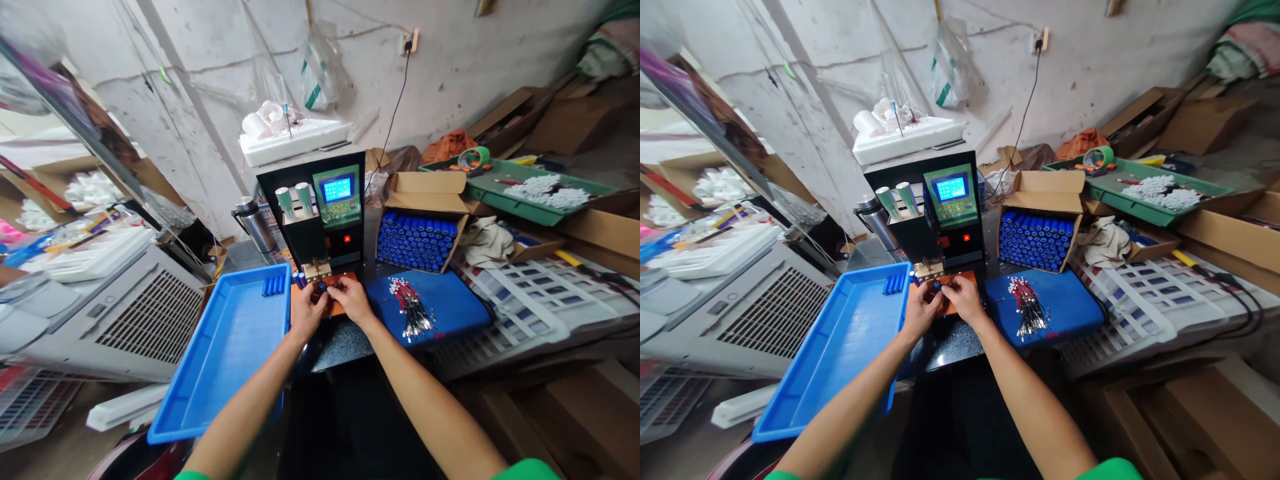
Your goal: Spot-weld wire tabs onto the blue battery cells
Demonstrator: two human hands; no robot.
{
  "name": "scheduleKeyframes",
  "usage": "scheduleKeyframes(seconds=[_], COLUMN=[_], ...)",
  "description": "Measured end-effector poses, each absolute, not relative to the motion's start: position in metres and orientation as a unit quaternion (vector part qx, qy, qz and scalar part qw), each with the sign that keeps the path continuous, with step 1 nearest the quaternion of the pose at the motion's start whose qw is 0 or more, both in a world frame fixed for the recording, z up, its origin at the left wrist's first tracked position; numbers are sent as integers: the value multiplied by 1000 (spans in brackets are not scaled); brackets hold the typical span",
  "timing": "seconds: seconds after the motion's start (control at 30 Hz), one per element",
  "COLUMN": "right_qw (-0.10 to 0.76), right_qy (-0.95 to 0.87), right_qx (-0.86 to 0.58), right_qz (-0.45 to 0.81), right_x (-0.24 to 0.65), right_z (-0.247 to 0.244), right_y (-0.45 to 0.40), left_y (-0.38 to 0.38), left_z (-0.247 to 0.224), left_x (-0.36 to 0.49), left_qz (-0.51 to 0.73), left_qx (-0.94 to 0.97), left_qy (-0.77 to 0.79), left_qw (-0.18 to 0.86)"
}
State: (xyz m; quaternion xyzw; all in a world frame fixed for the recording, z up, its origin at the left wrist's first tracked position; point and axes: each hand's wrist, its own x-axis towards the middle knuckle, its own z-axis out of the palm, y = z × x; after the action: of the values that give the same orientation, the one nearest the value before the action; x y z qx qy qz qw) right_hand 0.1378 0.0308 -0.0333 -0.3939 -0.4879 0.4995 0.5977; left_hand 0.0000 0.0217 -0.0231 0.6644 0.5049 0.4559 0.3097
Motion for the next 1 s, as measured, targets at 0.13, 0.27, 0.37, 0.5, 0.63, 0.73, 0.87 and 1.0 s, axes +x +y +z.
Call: scheduleKeyframes(seconds=[0.13,0.27,0.37,0.5,0.63,0.73,0.87,1.0], right_qw=[595,597,598,595,595,593,592,595], right_qy=[-492,-493,-495,-499,-500,-499,-501,-496], right_qx=[-397,-396,-395,-400,-398,-402,-403,-401], right_qz=[496,493,491,488,487,487,485,489], right_x=[138,139,139,139,139,139,139,139], right_z=[-32,-32,-32,-32,-33,-35,-36,-35], right_y=[31,31,31,31,31,31,32,31], left_y=[21,22,23,24,24,24,23,23], left_z=[-22,-22,-23,-25,-26,-25,-23,-23], left_x=[0,0,0,-1,-2,-2,-1,0], left_qz=[455,451,451,450,452,453,452,451], left_qx=[667,670,673,676,674,673,671,672], left_qy=[503,506,505,505,503,502,505,502], left_qw=[309,302,298,294,298,299,300,305])
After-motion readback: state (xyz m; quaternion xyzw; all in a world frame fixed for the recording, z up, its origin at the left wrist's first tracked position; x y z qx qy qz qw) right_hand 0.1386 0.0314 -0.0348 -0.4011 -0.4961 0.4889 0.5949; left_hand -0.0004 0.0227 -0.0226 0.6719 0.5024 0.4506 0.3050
